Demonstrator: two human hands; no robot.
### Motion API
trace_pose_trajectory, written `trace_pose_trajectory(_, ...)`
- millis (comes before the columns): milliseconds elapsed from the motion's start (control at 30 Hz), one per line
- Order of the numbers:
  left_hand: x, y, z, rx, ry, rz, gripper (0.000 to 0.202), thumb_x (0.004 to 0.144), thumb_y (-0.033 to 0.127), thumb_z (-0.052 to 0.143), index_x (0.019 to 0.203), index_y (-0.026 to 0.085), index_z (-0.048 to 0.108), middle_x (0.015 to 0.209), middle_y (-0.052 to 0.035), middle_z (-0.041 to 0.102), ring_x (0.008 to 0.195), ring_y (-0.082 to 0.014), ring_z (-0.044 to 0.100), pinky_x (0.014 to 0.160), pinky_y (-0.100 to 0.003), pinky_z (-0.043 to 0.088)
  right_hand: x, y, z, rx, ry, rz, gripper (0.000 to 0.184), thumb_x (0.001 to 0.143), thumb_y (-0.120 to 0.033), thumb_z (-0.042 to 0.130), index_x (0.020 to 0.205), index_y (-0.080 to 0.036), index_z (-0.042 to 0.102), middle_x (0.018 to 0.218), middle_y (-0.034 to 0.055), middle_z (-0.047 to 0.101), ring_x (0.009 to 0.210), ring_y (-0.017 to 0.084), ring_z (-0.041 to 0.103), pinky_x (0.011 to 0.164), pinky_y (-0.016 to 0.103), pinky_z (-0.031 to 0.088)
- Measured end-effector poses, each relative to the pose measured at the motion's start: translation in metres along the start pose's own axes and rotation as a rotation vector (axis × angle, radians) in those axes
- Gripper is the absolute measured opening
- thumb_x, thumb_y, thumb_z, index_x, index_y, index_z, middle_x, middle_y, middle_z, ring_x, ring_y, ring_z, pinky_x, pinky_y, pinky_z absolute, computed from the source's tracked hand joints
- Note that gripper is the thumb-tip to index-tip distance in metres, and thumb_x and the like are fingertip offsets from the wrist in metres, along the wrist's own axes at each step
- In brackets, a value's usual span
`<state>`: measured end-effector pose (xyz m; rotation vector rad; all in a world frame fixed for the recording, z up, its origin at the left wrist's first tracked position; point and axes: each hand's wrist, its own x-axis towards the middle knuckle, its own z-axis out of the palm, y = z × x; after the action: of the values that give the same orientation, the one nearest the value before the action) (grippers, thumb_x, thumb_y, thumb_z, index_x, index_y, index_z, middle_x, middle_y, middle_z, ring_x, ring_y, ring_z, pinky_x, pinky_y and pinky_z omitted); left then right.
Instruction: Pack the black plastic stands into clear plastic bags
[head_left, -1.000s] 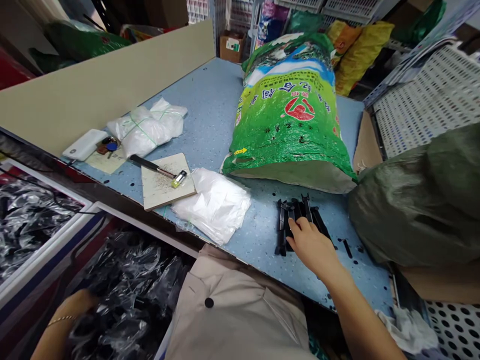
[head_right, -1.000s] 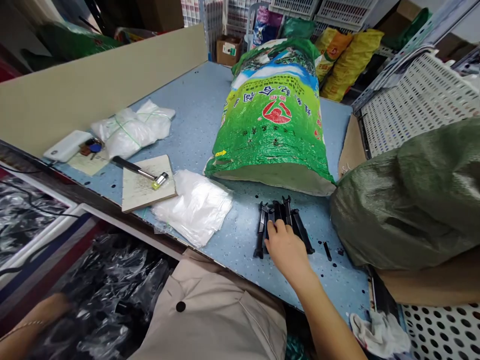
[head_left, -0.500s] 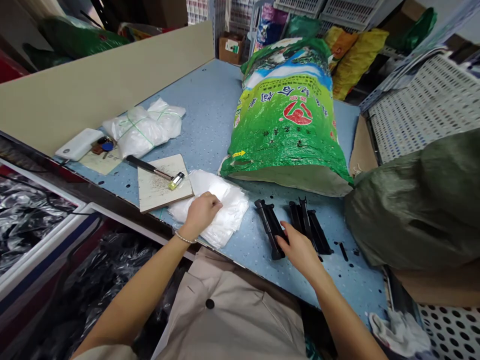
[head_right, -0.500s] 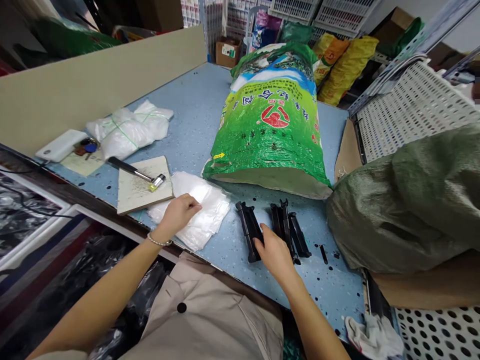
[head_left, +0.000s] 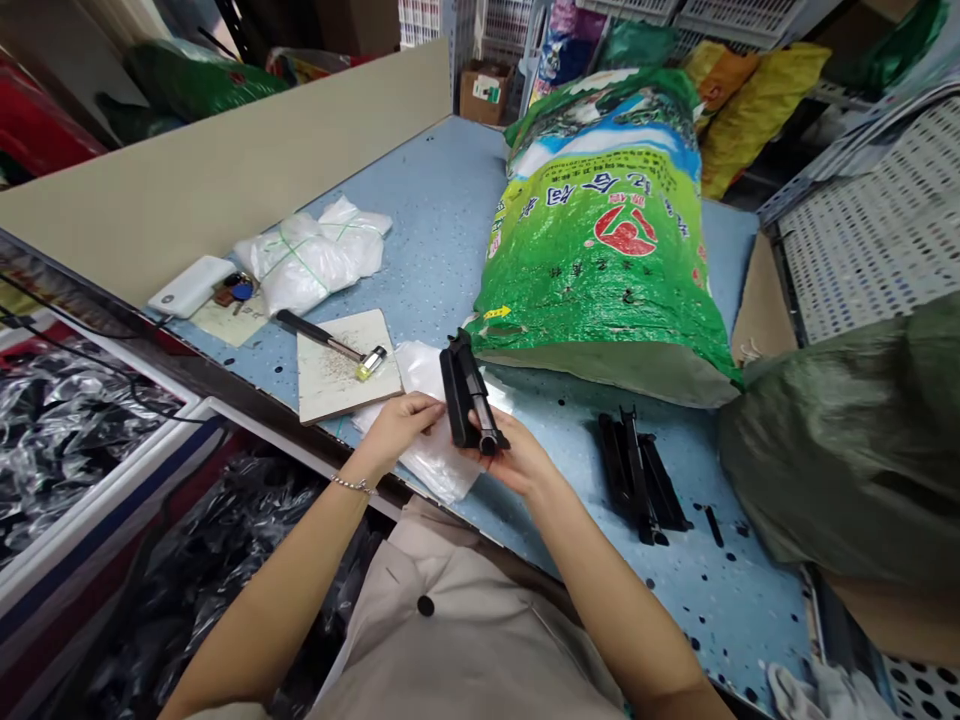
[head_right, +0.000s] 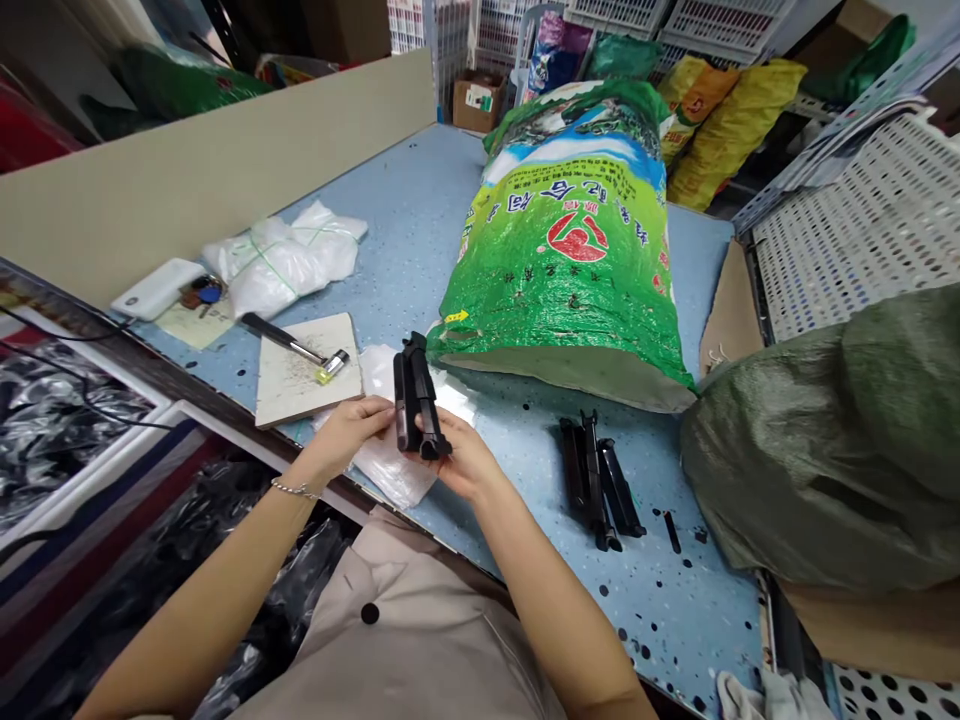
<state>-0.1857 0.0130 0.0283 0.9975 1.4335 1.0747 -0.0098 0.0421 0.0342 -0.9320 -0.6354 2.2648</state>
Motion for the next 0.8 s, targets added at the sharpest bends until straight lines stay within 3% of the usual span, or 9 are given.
trace_pose_trajectory(67,-0.003,0.000,-0.005,0.003,0.029,0.017,0.025,0.065,0.040,0.074,0.067,0.016,0.066,0.070,-0.0010,0.060,0.061,-0.0117,0.051,0.055,-0.024,0.039,0.005,0.001,0.001,-0.023,0.036,-0.015,0.030,0.063,-0.028,0.083,0.088,-0.017,0.069,0.076,0.0003,0.069,0.063,0.012,0.061,0.062,0.026,0.054)
trace_pose_trajectory(200,-0.005,-0.001,-0.010,0.020,0.203,0.050,0.029,0.059,0.034,0.080,0.060,0.017,0.057,0.060,0.0035,0.053,0.057,-0.0097,0.048,0.055,-0.022,0.038,-0.002,-0.003,-0.002,-0.010,0.071,-0.086,0.030,0.063,-0.030,0.083,0.087,-0.018,0.069,0.078,-0.0003,0.070,0.064,0.011,0.061,0.065,0.026,0.052)
trace_pose_trajectory(400,-0.005,0.004,0.000,0.127,0.079,0.148,0.020,0.078,0.033,0.061,0.069,0.018,0.070,0.077,-0.0034,0.060,0.066,-0.0134,0.055,0.058,-0.025,0.045,-0.005,-0.004,0.008,-0.046,-0.020,-0.064,0.031,0.063,-0.029,0.083,0.089,-0.018,0.070,0.074,-0.0010,0.069,0.062,0.011,0.060,0.063,0.025,0.052)
trace_pose_trajectory(567,-0.009,0.004,-0.004,-0.055,0.237,0.109,0.017,0.070,0.032,0.071,0.078,0.017,0.072,0.080,-0.0033,0.067,0.064,-0.0124,0.055,0.060,-0.025,0.047,-0.006,-0.006,0.006,0.009,0.026,-0.068,0.030,0.062,-0.028,0.084,0.086,-0.018,0.070,0.074,-0.0003,0.069,0.064,0.012,0.062,0.064,0.025,0.053)
trace_pose_trajectory(700,-0.009,0.002,-0.003,-0.082,0.246,0.085,0.020,0.071,0.037,0.072,0.072,0.017,0.070,0.069,-0.0011,0.065,0.062,-0.0122,0.055,0.060,-0.025,0.047,-0.012,-0.009,0.009,0.002,0.023,-0.080,0.029,0.063,-0.030,0.084,0.086,-0.018,0.070,0.074,0.0000,0.069,0.064,0.012,0.062,0.064,0.025,0.053)
trace_pose_trajectory(800,-0.008,-0.001,-0.001,-0.067,0.263,0.121,0.019,0.072,0.035,0.071,0.077,0.017,0.069,0.071,-0.0012,0.066,0.063,-0.0122,0.056,0.061,-0.025,0.046,-0.019,-0.012,0.017,-0.013,0.059,-0.166,0.027,0.062,-0.030,0.084,0.083,-0.018,0.070,0.072,-0.0020,0.068,0.061,0.010,0.059,0.060,0.022,0.051)
